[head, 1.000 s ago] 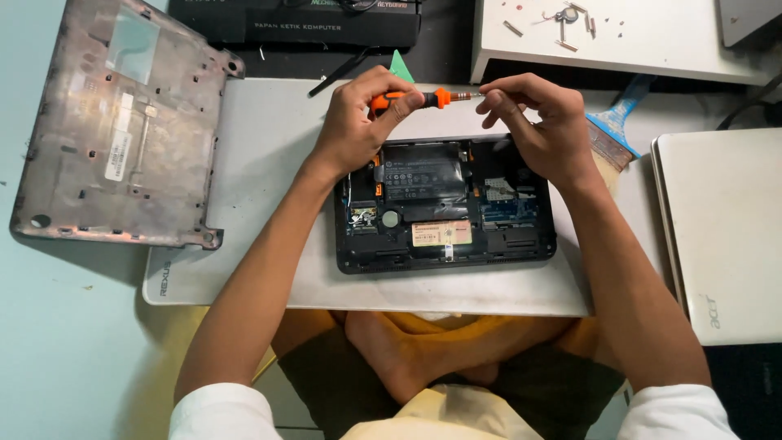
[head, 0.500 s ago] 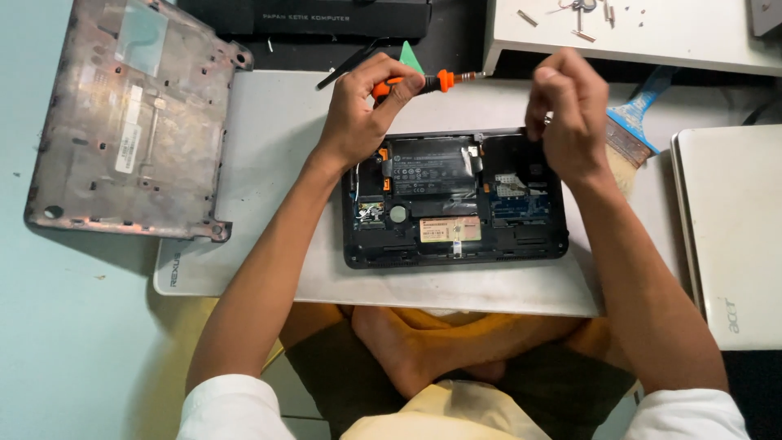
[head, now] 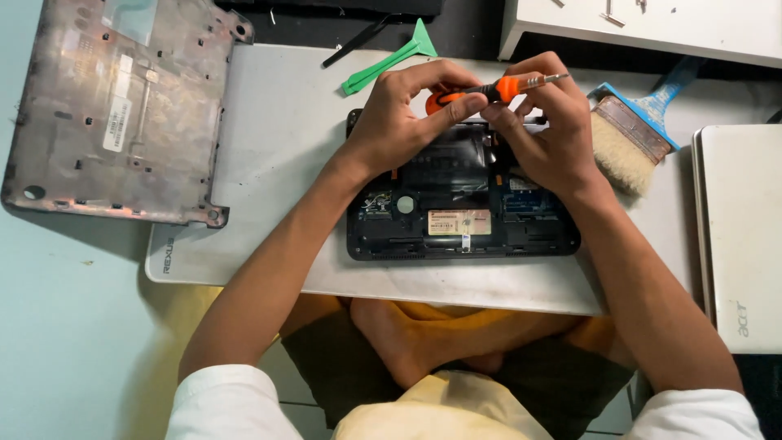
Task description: Disassembling a laptop by removing its back cover and unscrewing internal components on a repair bench.
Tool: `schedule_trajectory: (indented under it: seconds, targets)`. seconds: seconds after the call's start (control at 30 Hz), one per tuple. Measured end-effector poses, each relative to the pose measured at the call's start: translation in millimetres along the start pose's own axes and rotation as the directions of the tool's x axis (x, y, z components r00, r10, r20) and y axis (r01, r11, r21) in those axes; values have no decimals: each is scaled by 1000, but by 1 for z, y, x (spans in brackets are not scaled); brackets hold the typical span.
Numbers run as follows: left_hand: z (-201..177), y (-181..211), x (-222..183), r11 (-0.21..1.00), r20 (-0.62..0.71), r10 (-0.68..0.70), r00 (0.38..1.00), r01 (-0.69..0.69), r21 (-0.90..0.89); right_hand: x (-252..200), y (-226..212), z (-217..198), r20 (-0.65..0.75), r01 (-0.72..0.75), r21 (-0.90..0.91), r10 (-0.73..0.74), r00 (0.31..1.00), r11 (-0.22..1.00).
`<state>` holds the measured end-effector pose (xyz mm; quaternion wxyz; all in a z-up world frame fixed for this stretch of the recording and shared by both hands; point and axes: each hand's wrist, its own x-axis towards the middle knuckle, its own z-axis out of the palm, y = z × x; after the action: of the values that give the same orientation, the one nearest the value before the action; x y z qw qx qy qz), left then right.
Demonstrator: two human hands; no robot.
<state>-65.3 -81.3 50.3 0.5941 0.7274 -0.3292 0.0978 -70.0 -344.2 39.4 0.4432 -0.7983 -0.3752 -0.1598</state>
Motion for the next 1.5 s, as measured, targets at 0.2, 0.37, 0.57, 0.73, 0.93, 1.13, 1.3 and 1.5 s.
schedule_trajectory:
  seconds: [0.2,0.37,0.57,0.73,0.93,1.13,1.3,1.5]
  targets:
    - [2,3,-2,996,4,20,1000,-21,88,1,-11,3,-25,-227,378,255,967,897]
    - [8,-2,-3,1000,-3,-9,1000,9,-27,9,-23,-6,259,-363,251,299,919,898]
    - [-9,-8,3,995,-30,-20,999,23,97,8,-1,-24,194,-322,356,267,944,877]
    - [-32,-2,1,944,173,-92,981,30,328,3,16,-53,-177,-364,571,544,820,736]
    - [-23,-16,-6,865,312,-270,911,87,494,-6,33,-83,-407,-228,723,668,622,653]
    - [-17,-28,-9,847,248,-172,953,15,531,-12,31,-95,-449,-221,612,563,694,760]
    - [-18,-31,-6,856,229,-135,964,-3,517,-15,44,-66,-326,-318,494,512,795,809]
    - [-18,-39,-5,837,210,-93,973,-38,546,-11,6,-29,-79,-271,203,291,953,941]
